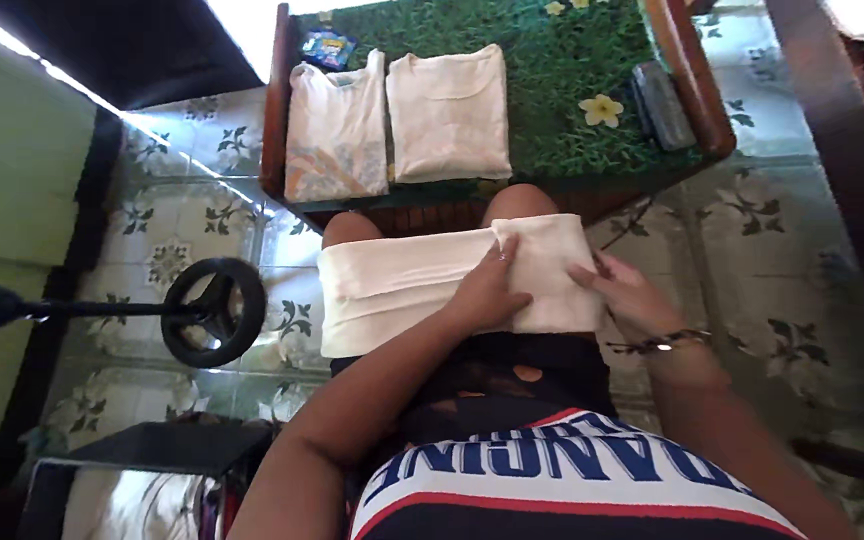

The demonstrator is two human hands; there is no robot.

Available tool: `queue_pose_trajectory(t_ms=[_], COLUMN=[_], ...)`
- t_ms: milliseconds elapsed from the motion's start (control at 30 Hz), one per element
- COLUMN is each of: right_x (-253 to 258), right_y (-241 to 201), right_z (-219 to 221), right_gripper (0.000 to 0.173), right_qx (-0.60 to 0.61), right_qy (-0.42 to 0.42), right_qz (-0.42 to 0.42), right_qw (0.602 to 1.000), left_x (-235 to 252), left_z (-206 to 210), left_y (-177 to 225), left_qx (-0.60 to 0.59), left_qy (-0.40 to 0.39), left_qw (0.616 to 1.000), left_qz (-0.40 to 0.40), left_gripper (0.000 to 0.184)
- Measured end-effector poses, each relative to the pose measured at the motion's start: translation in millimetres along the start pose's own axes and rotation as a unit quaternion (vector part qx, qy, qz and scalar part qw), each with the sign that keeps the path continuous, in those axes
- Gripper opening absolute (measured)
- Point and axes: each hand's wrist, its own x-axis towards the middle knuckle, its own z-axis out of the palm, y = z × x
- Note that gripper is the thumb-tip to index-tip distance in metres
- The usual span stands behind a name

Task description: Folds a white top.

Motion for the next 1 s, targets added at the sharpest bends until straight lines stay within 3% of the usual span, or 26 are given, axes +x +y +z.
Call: queue_pose_trajectory(t_ms=[100, 167, 233, 333, 400, 467, 500, 533, 600, 667, 733, 800, 933, 1000], right_x=[-22.6, -33.3, -41.6, -53.9, -53.8, -48.4, -46.9, -46.0, -39.3, -20.6, -10.1, -8.9, -4.6, 8.4], right_y=[-27.9, -50.9, -76.5, -113.2, -128.0, -141.1, -144.7, -144.4, -128.4, -100.6, -78.7, -66.5, -73.1, -73.4], right_z=[-2.1, 2.8, 16.2, 67.4, 110.6, 146.2, 157.8, 165.1, 170.0, 173.0, 177.2, 182.8, 176.8, 163.9], right_gripper=[0.031, 0.03, 0.038, 0.056, 0.069, 0.065, 0.062, 0.058, 0.058, 0.072, 0.071, 0.058, 0.024, 0.022], right_qx=[0.135, 0.161, 0.17, 0.166, 0.153, 0.149, 0.142, 0.127, 0.064, 0.017, 0.037, 0.065, 0.172, 0.195], right_qy=[-0.033, -0.041, -0.089, -0.227, -0.367, -0.493, -0.509, -0.481, -0.337, -0.209, -0.208, -0.249, -0.302, -0.284], right_qz=[-0.006, -0.035, -0.074, -0.117, -0.14, -0.163, -0.183, -0.218, -0.27, -0.201, 0.004, 0.133, 0.124, 0.108], right_qw=[0.99, 0.985, 0.979, 0.952, 0.907, 0.841, 0.829, 0.84, 0.9, 0.957, 0.977, 0.957, 0.929, 0.932], left_x=[-18.1, -36.3, -57.6, -92.7, -114.7, -137.4, -149.7, -162.0, -181.7, -191.4, -193.0, -187.9, -178.6, -176.5], left_z=[-6.6, -18.6, -37.3, -62.7, -75.6, -88.3, -95.1, -101.0, -105.6, -102.8, -93.5, -85.2, -75.9, -75.6], left_y=[19.9, 28.5, 34.3, 24.4, 1.4, -34.8, -58.0, -82.0, -128.0, -165.0, -188.9, -199.7, -198.3, -181.2], left_qx=[0.119, 0.079, -0.102, -0.432, -0.518, -0.575, -0.594, -0.602, -0.611, -0.621, -0.641, -0.653, -0.659, -0.674], left_qy=[0.027, 0.09, 0.112, 0.033, 0.046, 0.122, 0.163, 0.2, 0.266, 0.296, 0.295, 0.299, 0.277, 0.238], left_qw=[0.992, 0.992, 0.988, 0.901, 0.854, 0.809, 0.787, 0.773, 0.745, 0.725, 0.706, 0.694, 0.699, 0.699], left_qz=[-0.044, -0.034, -0.026, -0.037, -0.015, -0.011, -0.013, -0.013, -0.023, -0.042, -0.056, -0.049, -0.019, -0.034], left_gripper=[0.09, 0.087, 0.083, 0.061, 0.046, 0.042, 0.039, 0.036, 0.035, 0.04, 0.045, 0.043, 0.029, 0.025])
